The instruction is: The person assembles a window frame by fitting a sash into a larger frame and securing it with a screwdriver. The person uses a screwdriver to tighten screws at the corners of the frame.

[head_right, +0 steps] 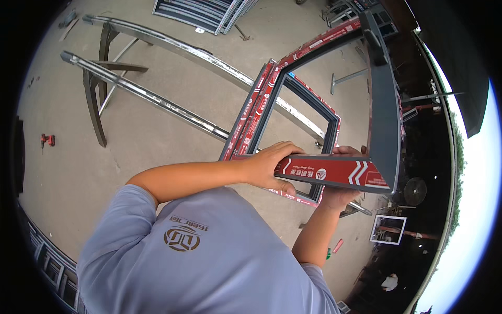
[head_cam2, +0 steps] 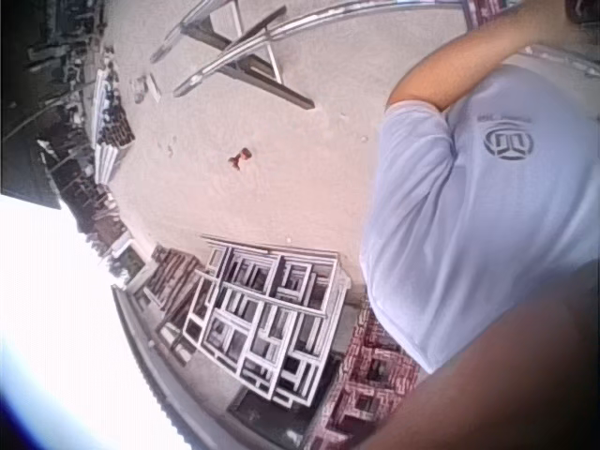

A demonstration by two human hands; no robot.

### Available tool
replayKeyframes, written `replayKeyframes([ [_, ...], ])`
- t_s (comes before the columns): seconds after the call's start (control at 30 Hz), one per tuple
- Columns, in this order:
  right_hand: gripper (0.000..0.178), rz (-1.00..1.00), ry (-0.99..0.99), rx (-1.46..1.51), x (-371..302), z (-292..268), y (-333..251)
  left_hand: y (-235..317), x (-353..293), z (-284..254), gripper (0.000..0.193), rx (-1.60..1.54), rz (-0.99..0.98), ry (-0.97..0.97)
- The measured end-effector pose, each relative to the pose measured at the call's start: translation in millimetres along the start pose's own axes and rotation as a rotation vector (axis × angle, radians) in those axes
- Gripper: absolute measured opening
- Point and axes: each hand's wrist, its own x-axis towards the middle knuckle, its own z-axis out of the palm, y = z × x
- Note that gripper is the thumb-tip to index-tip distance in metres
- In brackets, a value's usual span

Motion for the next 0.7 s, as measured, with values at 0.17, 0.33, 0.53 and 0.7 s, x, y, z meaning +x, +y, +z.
replayKeyframes([
  [0.17,0.105,0.021,-0.091,0.107,-2.6,-28.3,35.7,52.4,42.6,-6.1,0.104,-0.151,-0.109,-0.100],
  [0.33,0.077,0.274,0.106,0.327,6.2,-66.9,165.9,80.6,53.3,2.7,0.095,-0.062,-0.341,-0.061],
  [0.53,0.065,0.836,0.245,-0.012,-29.1,-73.2,364.5,91.5,36.7,17.1,0.087,0.059,-0.412,0.237],
  [0.7,0.061,1.134,0.162,0.262,-61.6,-52.4,478.7,94.5,53.4,24.8,0.087,-0.010,-0.313,0.429],
])
